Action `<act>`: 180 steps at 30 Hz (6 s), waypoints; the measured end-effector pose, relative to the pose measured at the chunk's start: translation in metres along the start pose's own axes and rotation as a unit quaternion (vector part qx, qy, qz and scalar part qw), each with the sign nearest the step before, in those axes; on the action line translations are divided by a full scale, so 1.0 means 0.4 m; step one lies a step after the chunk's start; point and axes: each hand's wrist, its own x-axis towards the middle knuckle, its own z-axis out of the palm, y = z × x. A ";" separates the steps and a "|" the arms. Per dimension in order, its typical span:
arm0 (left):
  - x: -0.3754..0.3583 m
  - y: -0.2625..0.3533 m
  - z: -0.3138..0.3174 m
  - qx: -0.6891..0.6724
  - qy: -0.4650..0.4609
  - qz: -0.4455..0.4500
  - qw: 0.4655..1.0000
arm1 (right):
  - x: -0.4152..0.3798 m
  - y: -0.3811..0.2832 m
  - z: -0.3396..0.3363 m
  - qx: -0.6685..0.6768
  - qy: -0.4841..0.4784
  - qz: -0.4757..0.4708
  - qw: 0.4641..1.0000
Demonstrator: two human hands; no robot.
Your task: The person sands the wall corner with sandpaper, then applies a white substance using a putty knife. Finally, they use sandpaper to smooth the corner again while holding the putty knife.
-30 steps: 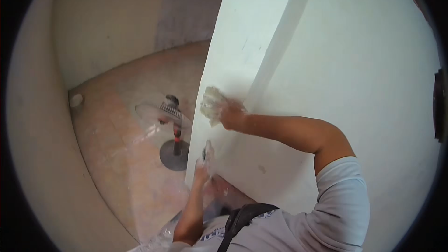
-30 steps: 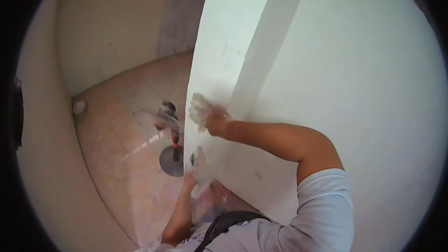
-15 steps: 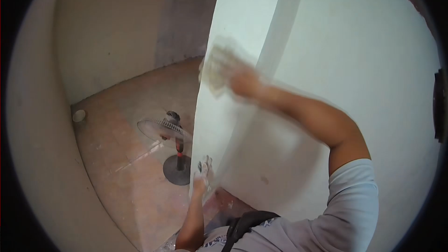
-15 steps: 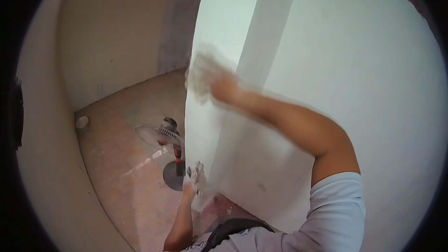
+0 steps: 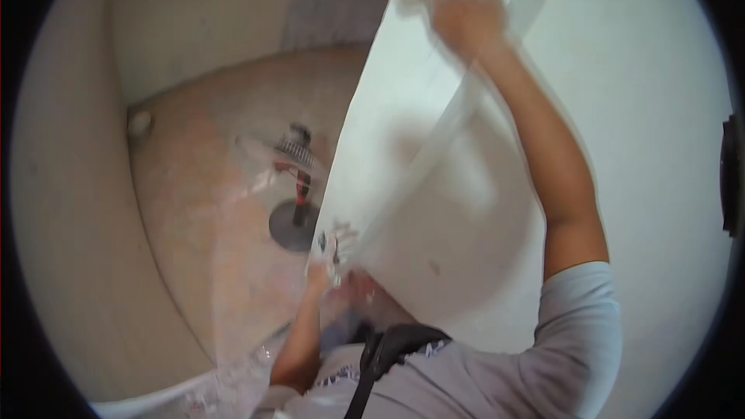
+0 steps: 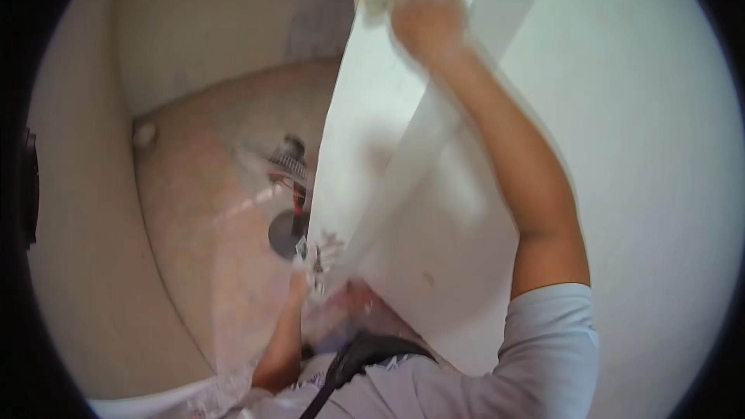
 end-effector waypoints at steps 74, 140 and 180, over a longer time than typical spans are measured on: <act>0.414 0.421 0.430 0.236 0.112 0.499 0.826 | -1.426 -0.433 0.335 0.776 -0.131 0.617 -0.009; 0.004 0.424 0.342 -0.113 0.274 0.241 0.924 | 0.292 0.600 -0.022 0.342 0.468 0.185 0.794; 0.246 0.459 0.250 -0.124 0.003 0.360 0.925 | 0.193 0.479 -0.125 0.281 0.496 0.162 0.805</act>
